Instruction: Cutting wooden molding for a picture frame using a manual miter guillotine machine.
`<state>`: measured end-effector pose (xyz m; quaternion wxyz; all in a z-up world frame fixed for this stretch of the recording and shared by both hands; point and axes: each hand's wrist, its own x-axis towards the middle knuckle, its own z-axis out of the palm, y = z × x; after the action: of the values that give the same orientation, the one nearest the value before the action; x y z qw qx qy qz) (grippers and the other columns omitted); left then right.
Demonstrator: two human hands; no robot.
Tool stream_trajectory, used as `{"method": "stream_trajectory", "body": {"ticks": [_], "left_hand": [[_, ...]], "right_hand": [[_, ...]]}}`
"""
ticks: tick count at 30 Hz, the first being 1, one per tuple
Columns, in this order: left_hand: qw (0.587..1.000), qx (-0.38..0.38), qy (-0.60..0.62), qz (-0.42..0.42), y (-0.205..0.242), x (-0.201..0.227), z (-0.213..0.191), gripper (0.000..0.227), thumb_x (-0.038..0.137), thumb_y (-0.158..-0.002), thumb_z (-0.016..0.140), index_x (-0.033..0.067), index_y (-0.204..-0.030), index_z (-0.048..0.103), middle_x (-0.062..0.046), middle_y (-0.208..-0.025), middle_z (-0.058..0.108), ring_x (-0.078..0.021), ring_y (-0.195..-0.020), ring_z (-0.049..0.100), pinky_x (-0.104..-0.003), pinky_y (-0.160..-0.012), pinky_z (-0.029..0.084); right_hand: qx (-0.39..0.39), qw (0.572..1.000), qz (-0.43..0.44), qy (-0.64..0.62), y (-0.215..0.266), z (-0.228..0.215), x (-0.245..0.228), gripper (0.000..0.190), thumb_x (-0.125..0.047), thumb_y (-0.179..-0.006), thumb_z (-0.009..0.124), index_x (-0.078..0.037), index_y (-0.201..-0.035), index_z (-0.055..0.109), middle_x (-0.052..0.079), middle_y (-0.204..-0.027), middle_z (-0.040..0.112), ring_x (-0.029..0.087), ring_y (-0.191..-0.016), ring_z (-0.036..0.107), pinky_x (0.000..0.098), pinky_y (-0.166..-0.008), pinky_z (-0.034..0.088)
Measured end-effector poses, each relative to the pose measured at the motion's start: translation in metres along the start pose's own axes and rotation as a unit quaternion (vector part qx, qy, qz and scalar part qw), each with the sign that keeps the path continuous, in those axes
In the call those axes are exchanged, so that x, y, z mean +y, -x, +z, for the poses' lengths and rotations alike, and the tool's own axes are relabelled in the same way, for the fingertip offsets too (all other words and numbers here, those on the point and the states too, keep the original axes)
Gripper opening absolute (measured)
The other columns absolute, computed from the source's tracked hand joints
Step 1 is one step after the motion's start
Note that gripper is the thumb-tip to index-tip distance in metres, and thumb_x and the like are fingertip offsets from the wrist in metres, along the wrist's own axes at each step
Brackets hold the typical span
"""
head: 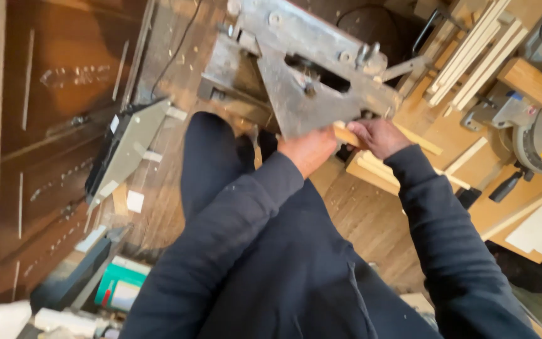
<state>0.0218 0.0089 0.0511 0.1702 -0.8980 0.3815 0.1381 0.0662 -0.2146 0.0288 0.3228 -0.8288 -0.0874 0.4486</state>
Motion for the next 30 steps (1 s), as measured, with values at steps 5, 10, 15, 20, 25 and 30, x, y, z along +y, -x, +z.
{"method": "stream_trajectory", "body": {"ticks": [5, 10, 15, 20, 25, 30], "left_hand": [[0.943, 0.172, 0.245, -0.148, 0.002, 0.000, 0.000, 0.030, 0.013, -0.084, 0.061, -0.0064, -0.103, 0.074, -0.019, -0.102, 0.071, -0.0263, -0.068, 0.074, -0.038, -0.051, 0.059], [0.951, 0.192, 0.207, -0.131, 0.000, 0.007, 0.008, 0.026, 0.014, -0.083, 0.061, -0.0036, -0.099, 0.073, -0.018, -0.101, 0.071, -0.0293, -0.079, 0.075, -0.037, -0.061, 0.060], [0.944, 0.195, 0.213, -0.159, 0.014, 0.011, 0.008, 0.022, 0.013, -0.086, 0.060, -0.0015, -0.099, 0.071, -0.015, -0.094, 0.070, -0.0324, -0.084, 0.075, -0.043, -0.070, 0.062], [0.895, 0.243, 0.313, -0.205, 0.023, 0.008, -0.003, 0.024, 0.014, -0.085, 0.059, 0.0022, -0.104, 0.069, -0.022, -0.093, 0.073, -0.0367, -0.080, 0.074, -0.047, -0.067, 0.059], [0.906, 0.275, 0.267, -0.180, 0.019, -0.003, 0.002, 0.039, 0.013, -0.088, 0.058, -0.0036, -0.121, 0.068, -0.023, -0.105, 0.070, -0.0363, -0.081, 0.073, -0.047, -0.068, 0.060], [0.945, 0.261, 0.111, -0.161, 0.017, -0.006, 0.000, 0.036, 0.012, -0.087, 0.061, -0.0004, -0.119, 0.069, -0.009, -0.123, 0.065, -0.0278, -0.078, 0.073, -0.041, -0.068, 0.061]], "right_hand": [[0.018, 0.999, 0.038, 0.030, -0.001, 0.000, -0.002, 0.050, -0.047, -0.107, 0.052, -0.003, -0.112, 0.073, 0.018, -0.081, 0.075, 0.029, -0.070, 0.069, 0.0414, -0.073, 0.055], [0.015, 0.999, 0.028, -0.013, 0.002, -0.001, -0.002, 0.053, -0.050, -0.106, 0.049, -0.002, -0.111, 0.072, 0.015, -0.082, 0.075, 0.022, -0.071, 0.070, 0.0396, -0.074, 0.054], [0.000, 0.998, 0.063, -0.019, 0.010, -0.003, -0.012, 0.052, -0.049, -0.106, 0.047, -0.003, -0.108, 0.072, 0.012, -0.081, 0.079, 0.026, -0.073, 0.072, 0.0404, -0.075, 0.054], [0.048, 0.989, -0.097, 0.096, 0.030, -0.018, 0.050, 0.043, -0.040, -0.108, 0.051, -0.005, -0.110, 0.076, 0.015, -0.095, 0.074, 0.031, -0.083, 0.067, 0.0416, -0.075, 0.053], [0.091, 0.994, 0.052, 0.029, 0.082, -0.058, 0.076, 0.055, -0.048, -0.110, 0.044, -0.007, -0.099, 0.079, 0.010, -0.078, 0.072, 0.023, -0.075, 0.068, 0.0393, -0.078, 0.053], [0.088, 0.976, 0.190, -0.053, 0.117, -0.063, 0.064, 0.058, -0.051, -0.111, 0.044, -0.008, -0.097, 0.081, 0.011, -0.069, 0.065, 0.026, -0.061, 0.055, 0.0429, -0.066, 0.051]]}}
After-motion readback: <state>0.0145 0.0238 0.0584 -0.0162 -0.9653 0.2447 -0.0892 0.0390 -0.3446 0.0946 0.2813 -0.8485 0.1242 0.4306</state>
